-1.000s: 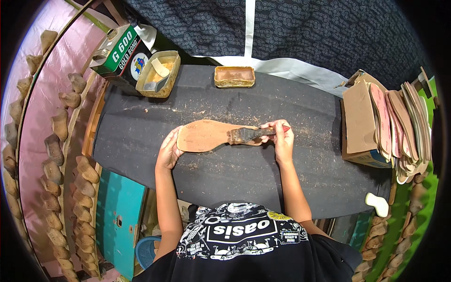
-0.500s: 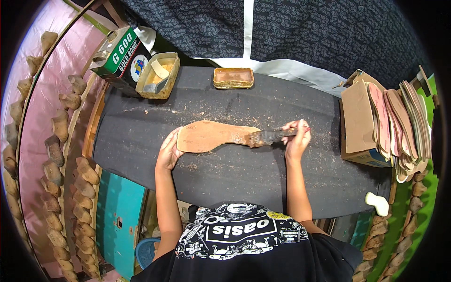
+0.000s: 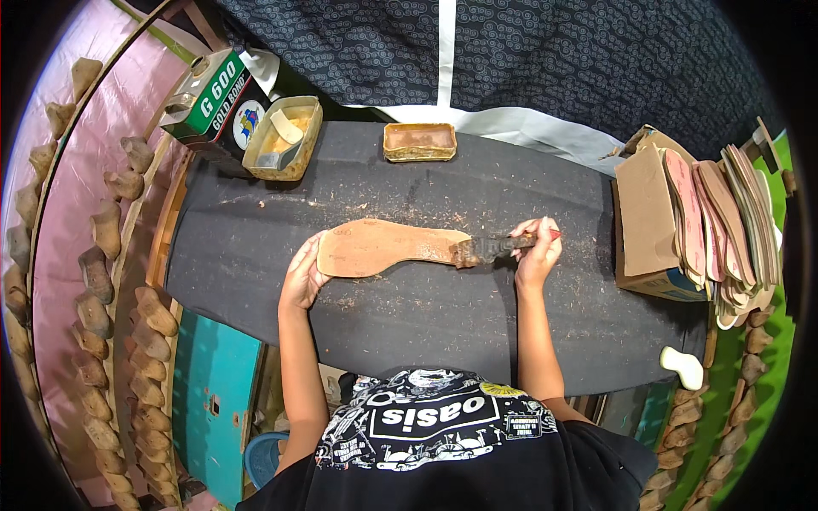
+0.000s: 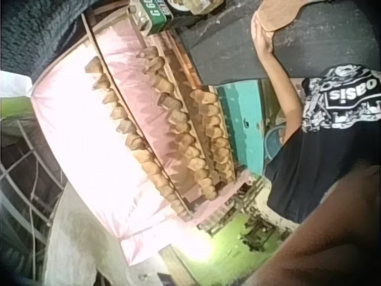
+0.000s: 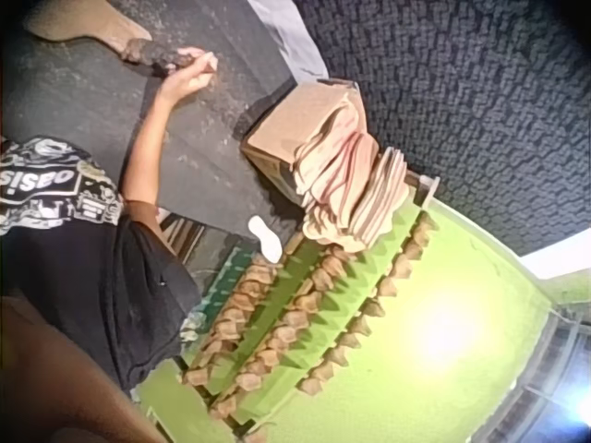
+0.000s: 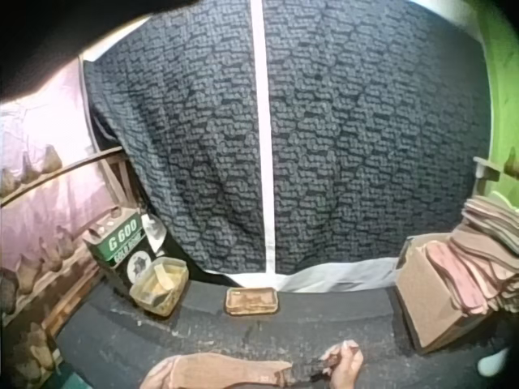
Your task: The person applies adhesive to shoe soles using a brush, drops them into a bucket below, and takes additional soles from a box on the table to coat with adhesive.
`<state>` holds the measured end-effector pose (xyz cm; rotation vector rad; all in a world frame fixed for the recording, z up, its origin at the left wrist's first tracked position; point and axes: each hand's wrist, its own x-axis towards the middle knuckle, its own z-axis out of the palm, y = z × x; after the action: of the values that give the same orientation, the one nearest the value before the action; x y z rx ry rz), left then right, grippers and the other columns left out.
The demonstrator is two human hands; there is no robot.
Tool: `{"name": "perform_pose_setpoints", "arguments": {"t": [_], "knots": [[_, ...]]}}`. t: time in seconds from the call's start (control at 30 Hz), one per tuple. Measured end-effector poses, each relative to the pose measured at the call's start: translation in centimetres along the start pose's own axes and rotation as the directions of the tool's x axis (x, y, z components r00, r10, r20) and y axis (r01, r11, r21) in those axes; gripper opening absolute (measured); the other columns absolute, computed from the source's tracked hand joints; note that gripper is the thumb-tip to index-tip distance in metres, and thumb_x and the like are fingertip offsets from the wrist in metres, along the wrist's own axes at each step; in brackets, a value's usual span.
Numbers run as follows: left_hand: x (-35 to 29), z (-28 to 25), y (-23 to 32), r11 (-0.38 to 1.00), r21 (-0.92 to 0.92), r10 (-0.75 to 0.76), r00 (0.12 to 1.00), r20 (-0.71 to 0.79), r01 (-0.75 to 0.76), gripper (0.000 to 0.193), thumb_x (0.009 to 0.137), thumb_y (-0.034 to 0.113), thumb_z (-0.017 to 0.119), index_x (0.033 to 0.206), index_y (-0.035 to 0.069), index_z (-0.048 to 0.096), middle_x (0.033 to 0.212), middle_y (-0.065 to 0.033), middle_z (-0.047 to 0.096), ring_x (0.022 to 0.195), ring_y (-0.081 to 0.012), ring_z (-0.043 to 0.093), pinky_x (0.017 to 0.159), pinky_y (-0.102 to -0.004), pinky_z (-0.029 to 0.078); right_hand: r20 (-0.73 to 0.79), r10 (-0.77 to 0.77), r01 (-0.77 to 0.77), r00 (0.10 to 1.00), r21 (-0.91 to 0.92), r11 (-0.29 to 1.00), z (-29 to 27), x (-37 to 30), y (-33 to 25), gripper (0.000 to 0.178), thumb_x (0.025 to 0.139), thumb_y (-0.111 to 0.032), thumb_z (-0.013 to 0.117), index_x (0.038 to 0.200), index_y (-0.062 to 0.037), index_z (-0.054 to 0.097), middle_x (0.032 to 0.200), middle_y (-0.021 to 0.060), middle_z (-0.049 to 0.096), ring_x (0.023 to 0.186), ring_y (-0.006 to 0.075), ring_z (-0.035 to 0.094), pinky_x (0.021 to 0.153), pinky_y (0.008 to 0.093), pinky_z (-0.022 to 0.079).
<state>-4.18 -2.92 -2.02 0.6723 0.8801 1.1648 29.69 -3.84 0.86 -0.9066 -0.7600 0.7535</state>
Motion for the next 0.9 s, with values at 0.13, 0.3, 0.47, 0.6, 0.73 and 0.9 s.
{"name": "perform_pose_setpoints", "arguments": {"t": [0.13,0.3,0.47,0.6,0.73,0.9], "knots": [[0.0,0.1,0.0,1.0,-0.006,0.005,1.0,0.009,-0.005,0.03,0.087,0.019,0.038,0.113,0.003,0.04,0.107,-0.0071,0.05,0.094,-0.015,0.053,0.074,-0.0285,0.047,0.065,-0.046,0.051,0.997,-0.07,0.996,-0.2,0.2,0.3,0.024,0.085,-0.023,0.039,0.069,-0.0061,0.041,0.059,0.0097,0.051,0.04,0.0086,0.042,0.032,0.0168,0.031],[0.1,-0.1,-0.1,1.0,0.008,0.004,1.0,0.003,-0.004,0.03,0.087,0.019,0.039,0.112,0.003,0.041,0.107,-0.0064,0.051,0.093,-0.0142,0.053,0.074,-0.0275,0.047,0.002,-0.142,0.141,0.99,-0.158,0.977,-1.4,1.0,0.0,0.025,0.086,-0.023,0.038,0.067,-0.0061,0.04,0.059,0.0087,0.051,0.043,0.0082,0.043,0.033,0.0167,0.031],[0.2,-0.1,-0.2,1.0,0.01,-0.001,1.0,0.012,0.001,0.03,0.087,0.018,0.039,0.112,0.003,0.041,0.107,-0.006,0.051,0.093,-0.0139,0.053,0.074,-0.0271,0.047,-0.014,-0.067,0.066,0.998,-0.062,0.996,-0.5,0.3,-0.2,0.026,0.086,-0.025,0.038,0.068,-0.0064,0.04,0.059,0.0087,0.051,0.043,0.0081,0.043,0.032,0.0167,0.03],[0.1,0.0,-0.1,1.0,0.01,-0.001,1.0,0.008,0.001,0.03,0.087,0.019,0.039,0.112,0.003,0.041,0.106,-0.0059,0.051,0.093,-0.0138,0.053,0.073,-0.0271,0.047,0.059,-0.009,0.011,0.998,-0.029,1.0,0.2,-0.1,0.4,0.024,0.086,-0.024,0.039,0.069,-0.0063,0.041,0.059,0.0093,0.051,0.04,0.008,0.042,0.032,0.017,0.031],[0.1,-0.2,-0.1,1.0,0.016,0.0,1.0,0.01,0.0,0.03,0.087,0.019,0.039,0.112,0.003,0.041,0.106,-0.0061,0.051,0.093,-0.0139,0.053,0.074,-0.0275,0.047,0.036,-0.02,0.021,0.999,-0.047,0.999,-0.8,0.8,0.6,0.024,0.086,-0.023,0.038,0.069,-0.0062,0.041,0.059,0.0092,0.051,0.04,0.0077,0.041,0.033,0.017,0.031],[0.1,-0.1,0.0,1.0,0.014,-0.003,1.0,0.019,0.003,0.03,0.087,0.019,0.039,0.113,0.003,0.041,0.106,-0.006,0.051,0.093,-0.0139,0.053,0.074,-0.0277,0.047,-0.085,-0.109,0.099,0.99,-0.112,0.989,-1.6,1.4,0.4,0.025,0.086,-0.024,0.039,0.069,-0.0067,0.04,0.06,0.008,0.051,0.042,0.0072,0.043,0.034,0.0166,0.032]]}}
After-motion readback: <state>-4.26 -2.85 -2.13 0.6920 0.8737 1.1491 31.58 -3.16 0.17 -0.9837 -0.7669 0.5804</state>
